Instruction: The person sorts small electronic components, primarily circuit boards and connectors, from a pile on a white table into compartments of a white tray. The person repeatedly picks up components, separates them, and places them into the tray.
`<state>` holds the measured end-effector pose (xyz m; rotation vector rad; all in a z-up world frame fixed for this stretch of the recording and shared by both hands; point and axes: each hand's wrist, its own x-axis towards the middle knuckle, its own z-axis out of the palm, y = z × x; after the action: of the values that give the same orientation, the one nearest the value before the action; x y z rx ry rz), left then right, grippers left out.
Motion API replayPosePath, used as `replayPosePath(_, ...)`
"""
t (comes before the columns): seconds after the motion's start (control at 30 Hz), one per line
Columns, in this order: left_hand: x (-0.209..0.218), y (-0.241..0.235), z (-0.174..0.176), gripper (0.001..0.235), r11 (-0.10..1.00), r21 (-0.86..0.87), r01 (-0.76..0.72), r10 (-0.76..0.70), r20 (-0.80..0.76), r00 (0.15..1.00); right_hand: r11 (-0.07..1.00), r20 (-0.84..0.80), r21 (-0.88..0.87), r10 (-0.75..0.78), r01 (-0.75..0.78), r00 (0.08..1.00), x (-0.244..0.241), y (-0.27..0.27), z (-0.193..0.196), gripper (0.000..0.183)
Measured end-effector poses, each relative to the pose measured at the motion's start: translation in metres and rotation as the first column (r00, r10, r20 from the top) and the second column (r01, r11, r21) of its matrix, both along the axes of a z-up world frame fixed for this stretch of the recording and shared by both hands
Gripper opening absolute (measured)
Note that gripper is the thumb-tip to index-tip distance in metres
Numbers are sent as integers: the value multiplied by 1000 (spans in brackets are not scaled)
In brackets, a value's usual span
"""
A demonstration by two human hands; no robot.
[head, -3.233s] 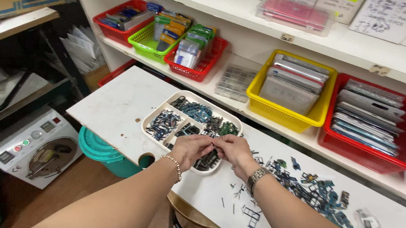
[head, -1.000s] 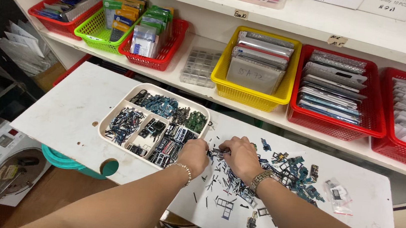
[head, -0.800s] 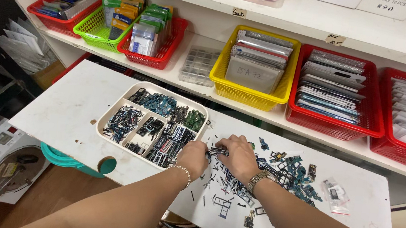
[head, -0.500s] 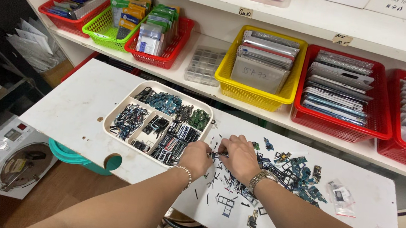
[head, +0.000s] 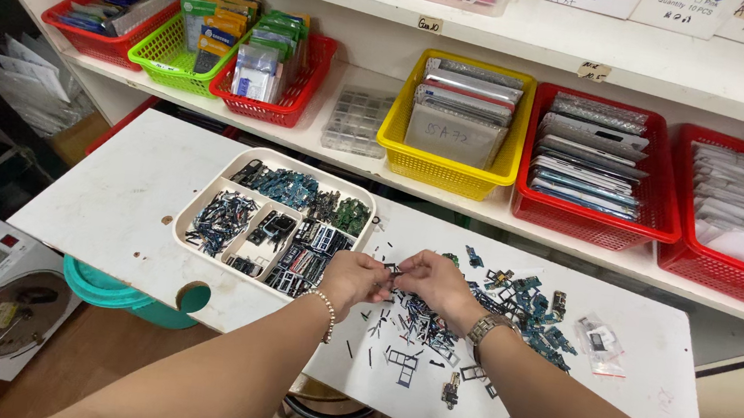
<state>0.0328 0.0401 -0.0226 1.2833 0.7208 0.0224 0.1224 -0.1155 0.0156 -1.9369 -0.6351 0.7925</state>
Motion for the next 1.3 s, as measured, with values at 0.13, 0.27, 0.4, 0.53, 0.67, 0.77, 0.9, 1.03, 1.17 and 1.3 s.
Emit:
replayPosePath(0.13,-14,-1,5,10,902,419,103,-94,-42,995,998,223,-39,62,-55,973,-10,10,15,21)
replayPosePath(0.27,-33,18,10,9,890,454,32,-18,-36,999,979,383,-153,184,-135,905,-24,38,27,16)
replayPosePath(0.4,-64,57,8,14,923,321,-214,194,93,977,982,388,-138,175,-131,905,-38,84,20,20)
replayPosePath(0.53,-108,103,15,19,590,773,-232,368,-2,930,992,212,71,84,-101,974,-60,135,-1,17)
replayPosePath(0.67,-140,128,28,29,545,833,-95,426,-178,887,994,300,-23,106,-104,948,-82,174,-17,18)
replayPosePath(0.77,-147,135,37,35,545,838,-14,395,-242,887,993,367,-56,116,-102,923,-92,189,-18,16)
replayPosePath(0.9,-146,140,42,36,553,832,48,329,-271,905,990,353,-122,113,-74,929,-105,201,-9,16)
replayPosePath(1.03,-143,144,43,31,519,852,65,297,-251,921,969,439,-240,163,-59,884,-116,199,-1,15)
replayPosePath(1.17,-135,141,48,25,494,868,53,278,-215,936,981,488,-191,114,-22,866,-109,192,0,21)
replayPosePath(1.3,-118,125,53,25,548,837,9,262,-181,948,991,416,-135,44,14,908,-90,185,-5,26)
